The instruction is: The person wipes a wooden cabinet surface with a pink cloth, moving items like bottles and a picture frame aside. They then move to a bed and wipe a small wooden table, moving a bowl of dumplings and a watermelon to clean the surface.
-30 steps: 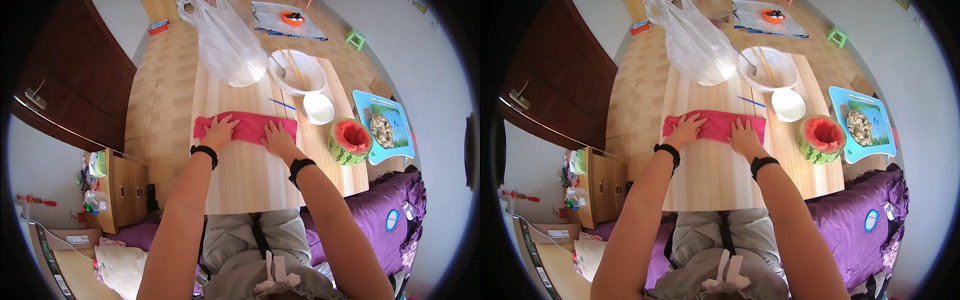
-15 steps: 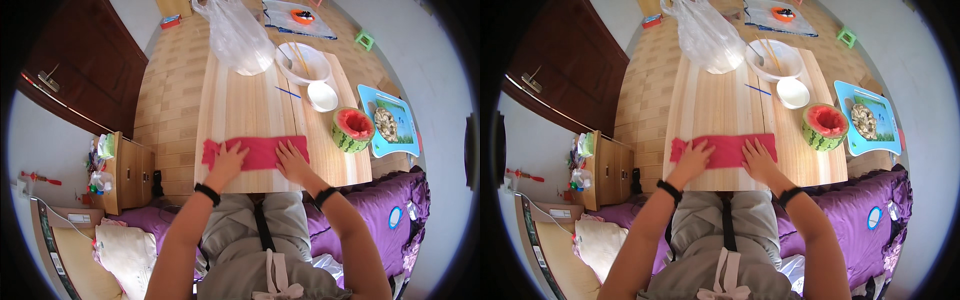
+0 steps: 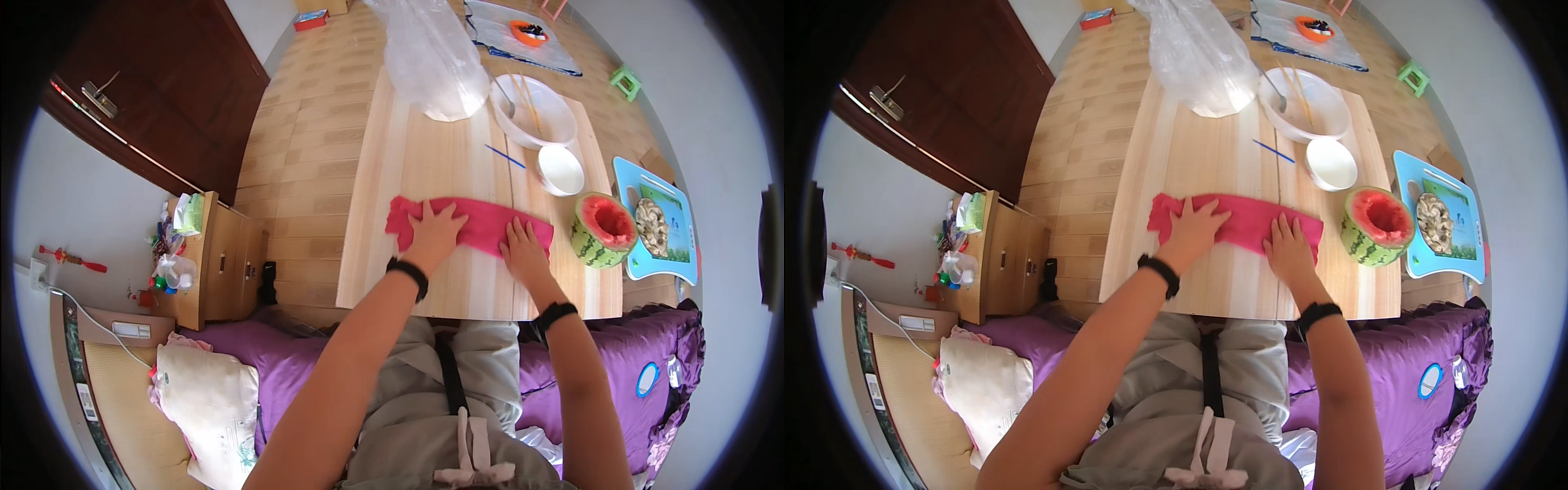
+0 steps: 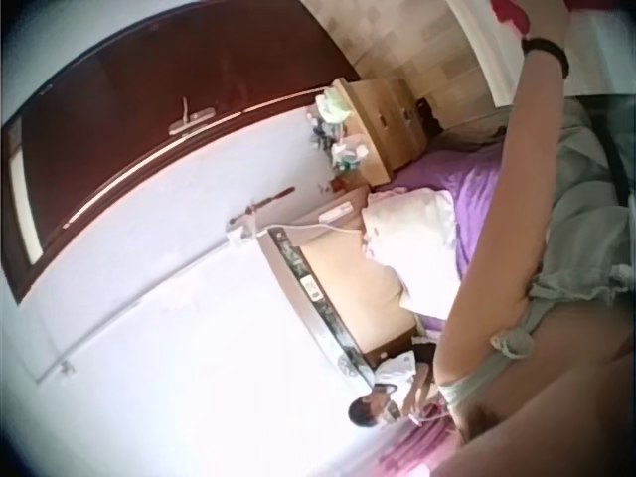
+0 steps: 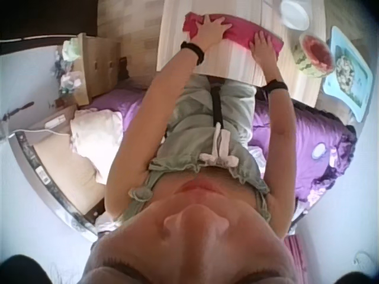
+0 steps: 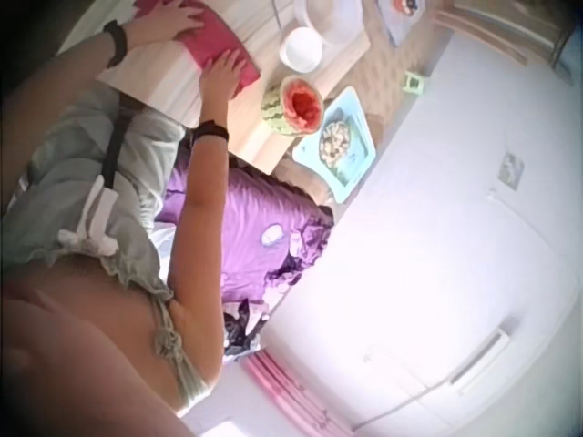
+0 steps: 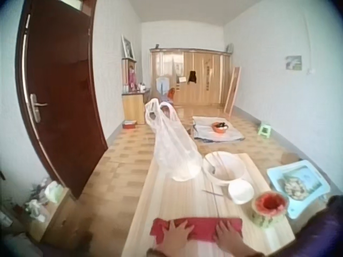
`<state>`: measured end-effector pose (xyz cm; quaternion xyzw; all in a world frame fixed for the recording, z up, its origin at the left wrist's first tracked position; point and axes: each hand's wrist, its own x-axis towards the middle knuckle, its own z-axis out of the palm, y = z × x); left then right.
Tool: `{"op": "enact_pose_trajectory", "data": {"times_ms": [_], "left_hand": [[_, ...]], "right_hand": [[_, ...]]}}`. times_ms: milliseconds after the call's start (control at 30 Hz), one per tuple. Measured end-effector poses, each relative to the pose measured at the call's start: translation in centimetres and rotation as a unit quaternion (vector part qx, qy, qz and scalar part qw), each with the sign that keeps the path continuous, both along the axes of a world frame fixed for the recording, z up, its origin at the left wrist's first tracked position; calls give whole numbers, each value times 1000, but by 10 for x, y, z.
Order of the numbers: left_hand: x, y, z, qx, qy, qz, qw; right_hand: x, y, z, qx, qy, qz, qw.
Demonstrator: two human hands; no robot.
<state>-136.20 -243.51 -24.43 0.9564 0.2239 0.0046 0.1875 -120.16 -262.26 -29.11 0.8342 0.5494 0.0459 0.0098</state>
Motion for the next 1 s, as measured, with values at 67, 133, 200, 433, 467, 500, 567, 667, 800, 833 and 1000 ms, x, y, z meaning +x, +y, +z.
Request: {"op": "enact_pose_trajectory", "data": {"times_ms": [67, 133, 200, 433, 467, 500, 567, 667, 800, 833, 1000], "left_hand": [[5, 32, 9, -36, 18, 18, 999], [2, 63, 9, -37, 19, 16, 999], [-24, 82, 6, -37, 36, 29, 998], [-116, 65, -8, 52, -65, 26, 996], [-129, 55, -6, 80, -69, 11, 994], [-141, 41, -3, 74, -54, 10, 996], [-163, 12, 8, 66, -31, 10, 997], [-166, -35, 12, 63, -24, -25, 997], [-115, -80, 12, 38, -55, -99, 993], [-96, -89, 10, 48, -73, -126, 988], [-4, -112, -9, 51, -97, -184, 977]], "right_hand": [[-2, 36, 3, -15, 13, -20, 1000], [-5, 66, 0, 1, 41, -36, 999], [-37, 94, 31, -19, 75, -26, 997], [-76, 99, 43, -13, 132, 65, 989], [-85, 91, 41, -6, 118, 97, 988], [-91, 79, 40, -2, 99, 123, 988], [-109, 53, 43, 12, 101, 160, 982], [-120, -6, 49, 18, 123, 147, 981], [-100, -89, 53, 39, 88, 44, 994], [-91, -108, 53, 33, 69, 13, 997], [-38, -154, 46, 35, 26, -90, 995]]}}
